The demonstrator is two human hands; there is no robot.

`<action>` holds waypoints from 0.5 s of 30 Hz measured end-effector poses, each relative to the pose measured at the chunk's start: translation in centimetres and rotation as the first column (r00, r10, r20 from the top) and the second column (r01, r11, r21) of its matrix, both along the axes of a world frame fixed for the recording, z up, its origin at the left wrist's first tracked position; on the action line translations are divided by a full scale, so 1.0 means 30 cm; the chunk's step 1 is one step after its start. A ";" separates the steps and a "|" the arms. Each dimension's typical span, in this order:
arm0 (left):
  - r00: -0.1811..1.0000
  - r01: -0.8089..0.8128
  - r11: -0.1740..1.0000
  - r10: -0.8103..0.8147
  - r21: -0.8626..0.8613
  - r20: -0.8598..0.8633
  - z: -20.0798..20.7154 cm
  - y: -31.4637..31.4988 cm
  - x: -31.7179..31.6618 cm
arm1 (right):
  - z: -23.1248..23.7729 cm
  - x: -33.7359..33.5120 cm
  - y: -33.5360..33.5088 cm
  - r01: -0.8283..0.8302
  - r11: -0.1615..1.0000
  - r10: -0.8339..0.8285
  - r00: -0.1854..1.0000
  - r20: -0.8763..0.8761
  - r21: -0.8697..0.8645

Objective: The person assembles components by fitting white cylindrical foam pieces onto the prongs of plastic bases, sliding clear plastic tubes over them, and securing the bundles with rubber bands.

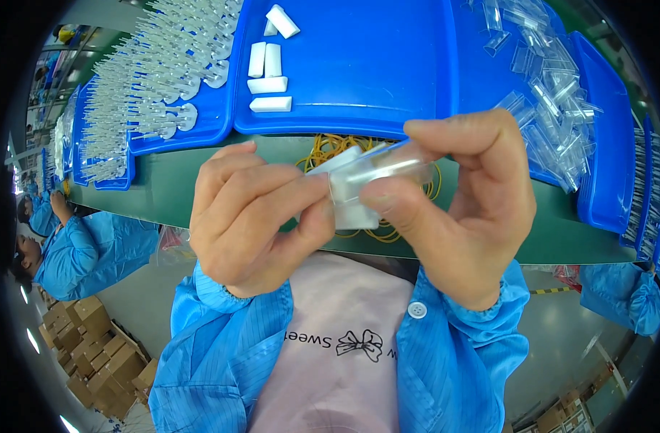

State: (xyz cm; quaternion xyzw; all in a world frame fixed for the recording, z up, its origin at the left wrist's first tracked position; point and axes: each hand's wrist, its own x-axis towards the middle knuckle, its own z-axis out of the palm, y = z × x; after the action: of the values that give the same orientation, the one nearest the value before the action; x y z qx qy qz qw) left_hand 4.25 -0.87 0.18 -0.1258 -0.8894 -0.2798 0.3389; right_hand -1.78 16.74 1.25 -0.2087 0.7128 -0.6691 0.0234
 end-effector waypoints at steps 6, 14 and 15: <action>1.000 -0.022 1.000 0.022 0.005 -0.019 -0.020 0.016 -0.024 | -0.040 -0.026 0.012 -0.032 0.999 0.032 0.999 0.009 0.000; 0.994 -0.050 0.998 0.046 -0.046 -0.098 -0.062 0.037 -0.058 | -0.098 -0.051 0.004 -0.037 0.960 0.142 0.919 0.369 -0.276; 0.994 -0.046 0.998 0.041 -0.046 -0.102 -0.061 0.036 -0.060 | -0.106 -0.047 0.003 -0.034 0.960 0.138 0.920 0.366 -0.276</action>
State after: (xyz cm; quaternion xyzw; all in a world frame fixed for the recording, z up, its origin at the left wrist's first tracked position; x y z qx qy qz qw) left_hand 2.45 0.22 -1.66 -0.1285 -0.8802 -0.2442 0.3861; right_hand -3.18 16.82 -1.92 -0.1069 0.5889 -0.7843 0.1631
